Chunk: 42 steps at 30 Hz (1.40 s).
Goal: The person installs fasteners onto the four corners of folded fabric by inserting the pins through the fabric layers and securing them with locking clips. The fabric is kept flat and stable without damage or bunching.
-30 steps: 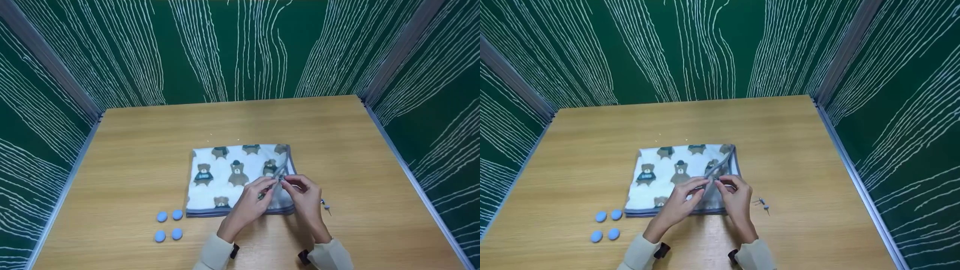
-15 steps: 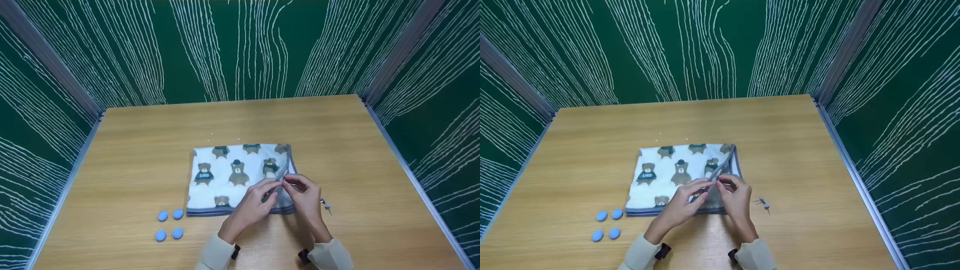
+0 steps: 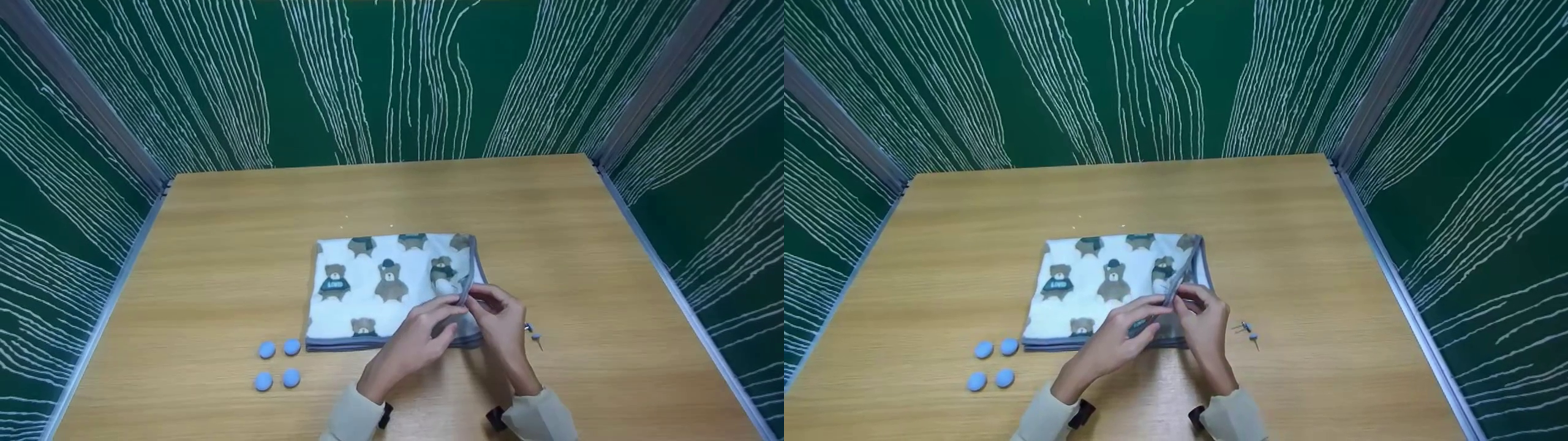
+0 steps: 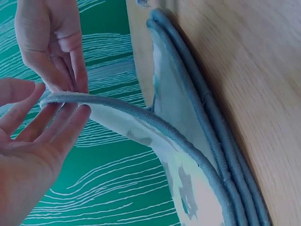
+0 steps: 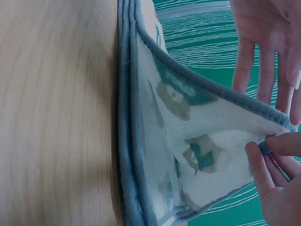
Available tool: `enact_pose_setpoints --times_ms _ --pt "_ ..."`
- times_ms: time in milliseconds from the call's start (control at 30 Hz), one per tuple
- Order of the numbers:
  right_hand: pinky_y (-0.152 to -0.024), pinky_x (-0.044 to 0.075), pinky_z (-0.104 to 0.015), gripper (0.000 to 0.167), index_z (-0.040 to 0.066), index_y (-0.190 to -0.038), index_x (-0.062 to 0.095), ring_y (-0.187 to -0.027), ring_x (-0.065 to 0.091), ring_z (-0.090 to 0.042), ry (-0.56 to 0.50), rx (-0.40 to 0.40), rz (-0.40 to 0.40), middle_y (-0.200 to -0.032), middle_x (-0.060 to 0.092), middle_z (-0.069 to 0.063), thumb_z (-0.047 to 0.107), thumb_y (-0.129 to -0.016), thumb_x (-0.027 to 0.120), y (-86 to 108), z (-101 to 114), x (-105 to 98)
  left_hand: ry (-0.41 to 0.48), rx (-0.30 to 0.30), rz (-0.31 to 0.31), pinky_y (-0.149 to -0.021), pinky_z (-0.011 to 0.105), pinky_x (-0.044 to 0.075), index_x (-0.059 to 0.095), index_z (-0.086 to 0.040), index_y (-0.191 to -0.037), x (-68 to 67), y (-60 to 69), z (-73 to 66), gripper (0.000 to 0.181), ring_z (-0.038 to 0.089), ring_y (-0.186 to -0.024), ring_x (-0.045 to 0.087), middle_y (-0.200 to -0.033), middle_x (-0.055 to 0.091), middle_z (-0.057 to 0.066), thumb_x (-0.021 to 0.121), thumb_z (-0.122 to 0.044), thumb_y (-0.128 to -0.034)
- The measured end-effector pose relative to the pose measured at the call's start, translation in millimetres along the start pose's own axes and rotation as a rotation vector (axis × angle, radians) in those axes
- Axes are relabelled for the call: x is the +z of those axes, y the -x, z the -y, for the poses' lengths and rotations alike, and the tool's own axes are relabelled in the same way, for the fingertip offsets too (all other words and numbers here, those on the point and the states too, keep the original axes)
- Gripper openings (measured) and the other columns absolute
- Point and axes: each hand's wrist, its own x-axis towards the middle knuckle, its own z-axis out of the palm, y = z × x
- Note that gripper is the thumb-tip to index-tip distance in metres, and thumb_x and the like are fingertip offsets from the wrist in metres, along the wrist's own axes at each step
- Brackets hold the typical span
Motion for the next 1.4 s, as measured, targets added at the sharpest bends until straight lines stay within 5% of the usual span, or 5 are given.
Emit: enact_pose_setpoints --times_ms 400,933,1067,1400 --pt "-0.076 0.054 -0.022 0.016 -0.001 -0.094 0.072 -0.084 0.066 -0.017 0.007 0.013 -0.032 -0.091 0.07 -0.013 -0.005 -0.079 0.072 0.5 -19.8 -0.9 0.027 -0.077 0.03 -0.101 0.024 0.039 0.065 -0.011 -0.118 -0.4 10.0 -5.6 0.026 0.011 -0.123 0.047 -0.132 0.053 0.003 0.057 -0.006 -0.0931" --pt "-0.075 0.054 -0.02 0.015 -0.007 -0.092 0.071 -0.081 0.065 -0.013 -0.022 0.041 -0.056 -0.089 0.069 -0.017 -0.007 -0.077 0.072 2.5 -3.6 2.0 0.056 -0.128 -0.065 -0.094 0.023 0.045 0.066 -0.013 -0.114 -7.6 31.4 -9.7 0.026 0.009 -0.115 0.053 -0.12 0.059 -0.002 0.058 -0.004 -0.0913" --pt "-0.076 0.053 -0.019 0.017 -0.007 -0.096 0.07 -0.084 0.064 -0.014 0.002 0.085 -0.048 -0.093 0.068 -0.017 -0.005 -0.079 0.072 4.6 7.5 1.3 0.059 -0.17 -0.079 -0.093 0.023 0.046 0.066 -0.013 -0.114 -12.3 37.3 -10.2 0.026 0.01 -0.116 0.053 -0.12 0.06 0.001 0.059 -0.004 -0.0908" --pt "-0.08 0.052 -0.021 0.02 0.002 -0.1 0.071 -0.091 0.063 -0.018 -0.004 0.142 -0.03 -0.099 0.067 -0.01 0.005 -0.081 0.074 1.2 -14.6 1.6 0.011 -0.296 -0.13 -0.097 0.033 0.044 0.065 -0.012 -0.115 -30.4 54.5 -5.0 0.025 0.014 -0.116 0.053 -0.121 0.059 0.001 0.059 -0.006 -0.0917"
